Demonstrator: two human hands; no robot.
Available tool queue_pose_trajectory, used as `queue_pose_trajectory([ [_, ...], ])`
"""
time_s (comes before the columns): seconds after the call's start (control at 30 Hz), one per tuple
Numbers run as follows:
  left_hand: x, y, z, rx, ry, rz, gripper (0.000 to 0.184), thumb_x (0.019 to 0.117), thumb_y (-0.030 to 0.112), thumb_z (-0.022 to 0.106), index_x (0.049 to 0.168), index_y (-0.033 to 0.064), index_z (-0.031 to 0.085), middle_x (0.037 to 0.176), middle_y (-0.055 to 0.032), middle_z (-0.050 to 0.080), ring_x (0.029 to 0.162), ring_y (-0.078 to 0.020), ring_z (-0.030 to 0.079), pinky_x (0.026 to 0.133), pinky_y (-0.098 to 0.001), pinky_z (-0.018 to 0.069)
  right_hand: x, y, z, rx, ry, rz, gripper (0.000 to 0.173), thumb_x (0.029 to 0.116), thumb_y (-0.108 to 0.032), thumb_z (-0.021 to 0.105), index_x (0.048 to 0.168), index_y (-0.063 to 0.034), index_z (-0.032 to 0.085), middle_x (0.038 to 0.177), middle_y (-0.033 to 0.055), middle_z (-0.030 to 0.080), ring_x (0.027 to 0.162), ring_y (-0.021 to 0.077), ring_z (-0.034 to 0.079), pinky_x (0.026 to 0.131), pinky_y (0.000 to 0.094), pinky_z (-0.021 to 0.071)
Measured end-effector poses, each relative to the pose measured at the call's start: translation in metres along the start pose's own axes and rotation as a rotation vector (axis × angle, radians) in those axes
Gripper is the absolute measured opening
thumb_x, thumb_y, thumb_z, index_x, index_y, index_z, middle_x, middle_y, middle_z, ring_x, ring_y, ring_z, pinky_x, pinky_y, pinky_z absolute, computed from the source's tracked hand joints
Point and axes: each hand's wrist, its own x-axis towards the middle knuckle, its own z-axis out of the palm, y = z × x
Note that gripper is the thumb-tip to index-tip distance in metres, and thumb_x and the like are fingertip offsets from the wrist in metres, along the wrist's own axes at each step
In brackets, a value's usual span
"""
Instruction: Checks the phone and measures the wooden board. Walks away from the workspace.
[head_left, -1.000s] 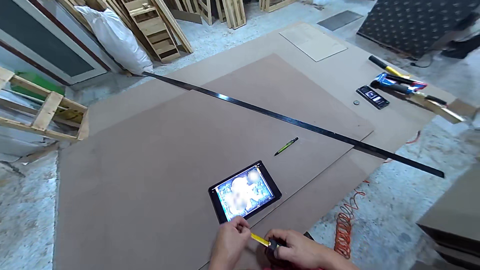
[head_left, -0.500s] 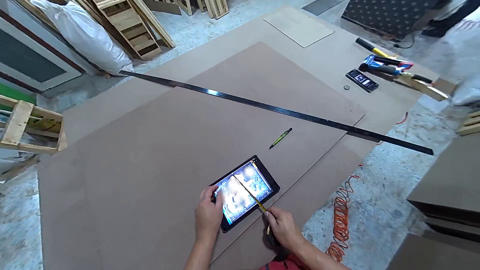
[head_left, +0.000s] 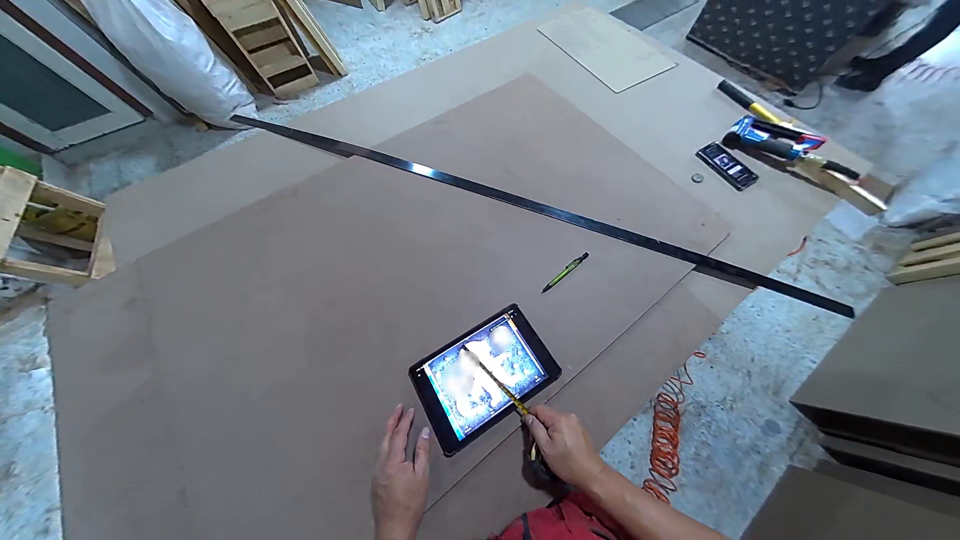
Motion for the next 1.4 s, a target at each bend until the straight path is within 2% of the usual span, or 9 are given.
queue_pose_trajectory([
  [0.23,0.002,0.005,-0.001,-0.026,-0.026,-0.055,0.049,0.1008,0.037,0.057,0.139,0.0066,0.063,0.152,-0.0122,0.054,0.138,-0.0268,0.055,0.112,-0.0479,0.0480,-0.001,0.002,0.001,0.069,0.006,0.009,0.039,0.1070,-0.041,0.042,0.110,-0.0174,0.073,0.085,0.0001,0.072,0.078,0.0137,0.070,0.074,0.0395,0.0571],
  [0.3,0.017,0.008,-0.006,-0.063,-0.057,-0.119,0.053,0.1008,0.034,0.059,0.145,0.0058,0.057,0.153,-0.0140,0.053,0.136,-0.0286,0.056,0.111,-0.0507,0.0478,-0.004,0.004,-0.002,0.308,0.089,0.031,0.033,0.1073,-0.035,0.047,0.107,-0.0156,0.073,0.086,-0.0038,0.074,0.076,0.0088,0.070,0.073,0.0336,0.0594],
  [0.4,0.068,0.021,-0.017,-0.032,-0.155,-0.199,0.056,0.1032,0.033,0.059,0.151,0.0050,0.048,0.154,-0.0191,0.048,0.134,-0.0338,0.056,0.110,-0.0534,0.0477,-0.013,0.003,-0.021,0.661,0.274,0.143,0.028,0.1072,-0.025,0.050,0.110,-0.0102,0.074,0.106,0.0003,0.077,0.096,0.0121,0.072,0.087,0.0350,0.0601],
  [0.5,0.118,0.036,-0.013,0.115,-0.313,-0.150,0.046,0.1066,0.030,0.052,0.146,0.0061,0.056,0.154,-0.0174,0.049,0.143,-0.0367,0.046,0.117,-0.0574,0.0381,-0.016,0.001,-0.040,0.901,0.302,0.285,0.029,0.1092,-0.019,0.046,0.113,-0.0034,0.070,0.116,0.0087,0.075,0.100,0.0182,0.072,0.085,0.0355,0.0585],
  [0.6,0.141,0.061,-0.003,0.249,-0.462,-0.073,0.038,0.1092,0.030,0.044,0.130,0.0100,0.069,0.139,-0.0118,0.062,0.134,-0.0310,0.054,0.113,-0.0530,0.0418,-0.015,-0.017,-0.053,1.069,0.202,0.352,0.029,0.1108,-0.018,0.043,0.118,-0.0005,0.065,0.118,0.0155,0.072,0.086,0.0240,0.073,0.074,0.0363,0.0615],
  [0.83,0.126,0.097,-0.007,0.237,-0.771,-0.404,0.065,0.1101,0.052,0.027,0.122,0.0025,0.068,0.123,-0.0209,0.069,0.121,-0.0358,0.064,0.103,-0.0597,0.0484,-0.001,-0.020,-0.045,1.234,0.182,0.392,0.028,0.1110,-0.019,0.044,0.125,-0.0010,0.059,0.128,0.0145,0.070,0.087,0.0213,0.073,0.074,0.0335,0.0603],
  [1.1,0.067,0.092,-0.001,0.048,-0.550,-0.670,0.061,0.1099,0.052,0.033,0.120,0.0027,0.068,0.118,-0.0192,0.070,0.117,-0.0331,0.065,0.101,-0.0559,0.0498,0.013,-0.015,-0.047,1.301,0.089,0.400,0.024,0.1095,-0.018,0.045,0.121,-0.0026,0.060,0.129,0.0140,0.067,0.086,0.0205,0.071,0.074,0.0336,0.0591],
  [1.3,0.034,0.089,-0.008,-0.793,-0.043,-0.761,0.047,0.1130,0.036,0.037,0.126,-0.0039,0.059,0.111,-0.0187,0.066,0.101,-0.0229,0.067,0.090,-0.0424,0.0583,0.022,-0.037,-0.063,1.326,-0.035,0.272,0.026,0.1096,-0.021,0.045,0.124,-0.0043,0.059,0.132,0.0135,0.066,0.079,0.0174,0.069,0.067,0.0308,0.0567],
  [1.4,0.033,0.084,-0.011,-1.037,0.075,-0.773,0.041,0.1130,0.026,0.038,0.136,-0.0047,0.052,0.119,-0.0197,0.064,0.106,-0.0230,0.066,0.093,-0.0411,0.0580,0.026,-0.051,-0.071,1.287,-0.119,0.190,0.029,0.1099,-0.022,0.043,0.125,-0.0034,0.060,0.129,0.0143,0.066,0.077,0.0176,0.068,0.068,0.0319,0.0573],
])
